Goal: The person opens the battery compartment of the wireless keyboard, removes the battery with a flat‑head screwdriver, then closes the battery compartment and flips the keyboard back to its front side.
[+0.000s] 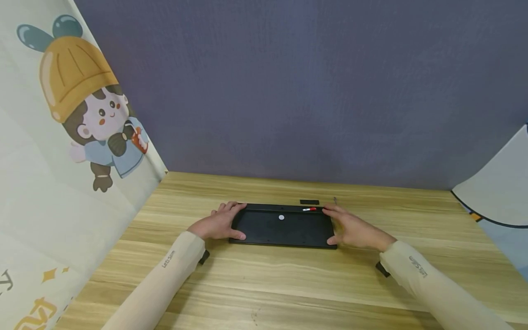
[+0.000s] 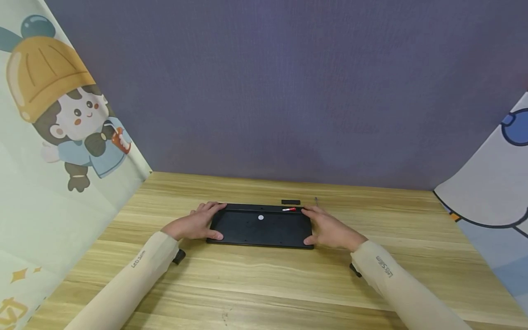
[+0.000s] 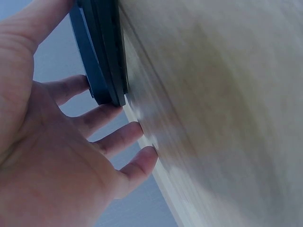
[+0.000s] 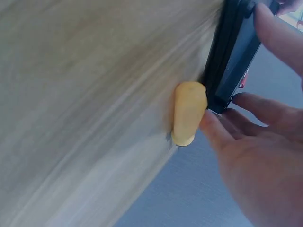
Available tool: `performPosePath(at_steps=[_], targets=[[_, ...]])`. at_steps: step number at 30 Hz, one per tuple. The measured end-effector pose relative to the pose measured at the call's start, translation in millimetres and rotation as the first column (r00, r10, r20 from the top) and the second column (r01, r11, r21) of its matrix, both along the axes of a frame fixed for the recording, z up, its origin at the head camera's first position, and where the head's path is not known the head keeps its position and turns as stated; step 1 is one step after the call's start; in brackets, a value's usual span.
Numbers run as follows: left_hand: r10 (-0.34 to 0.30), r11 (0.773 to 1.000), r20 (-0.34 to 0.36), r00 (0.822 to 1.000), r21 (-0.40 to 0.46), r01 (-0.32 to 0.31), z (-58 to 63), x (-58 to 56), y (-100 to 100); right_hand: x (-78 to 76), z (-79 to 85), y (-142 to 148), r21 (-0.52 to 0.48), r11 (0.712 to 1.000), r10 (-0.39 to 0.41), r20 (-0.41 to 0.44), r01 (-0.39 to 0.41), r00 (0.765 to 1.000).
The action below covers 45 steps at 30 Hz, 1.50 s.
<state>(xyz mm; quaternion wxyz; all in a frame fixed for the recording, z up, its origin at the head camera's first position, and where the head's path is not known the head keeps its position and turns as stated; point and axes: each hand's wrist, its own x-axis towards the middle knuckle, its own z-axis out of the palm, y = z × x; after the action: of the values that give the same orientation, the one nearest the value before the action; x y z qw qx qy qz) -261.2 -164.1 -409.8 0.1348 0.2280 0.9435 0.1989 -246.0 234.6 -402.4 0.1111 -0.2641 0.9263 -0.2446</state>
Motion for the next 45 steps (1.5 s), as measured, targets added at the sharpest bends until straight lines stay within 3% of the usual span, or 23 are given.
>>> performPosePath(at_steps=[9, 29, 32, 38, 45], targets=[[-0.016, 1.0, -0.001, 1.0, -0.012, 0.016, -1.5, 3.3, -5, 8.5, 0.9, -4, 0.029, 0.999, 0.043, 0.005, -0.043, 0.999], [-0.042, 0.999, 0.015, 0.999, -0.016, 0.042, 0.6, 7.5, -17, 22.7, -0.7, -20, 0.031, 0.999, 0.019, -0.016, -0.019, 1.0], [-0.039, 0.999, 0.007, 0.999, -0.032, 0.039, 3.6, 5.3, -16, 18.4, -0.1, -20, 0.042, 0.999, 0.03, -0.022, -0.029, 0.999], [-0.06, 0.997, -0.098, 0.993, -0.062, 0.054, 14.0, -5.7, -4, 4.1, 0.1, -18, 0.065, 0.997, 0.049, -0.019, -0.048, 0.999], [-0.154, 0.988, -0.148, 0.977, -0.057, 0.147, 27.0, -21.3, 37, -11.9, 0.1, -17, 0.054, 0.996, 0.068, -0.009, -0.067, 0.998]])
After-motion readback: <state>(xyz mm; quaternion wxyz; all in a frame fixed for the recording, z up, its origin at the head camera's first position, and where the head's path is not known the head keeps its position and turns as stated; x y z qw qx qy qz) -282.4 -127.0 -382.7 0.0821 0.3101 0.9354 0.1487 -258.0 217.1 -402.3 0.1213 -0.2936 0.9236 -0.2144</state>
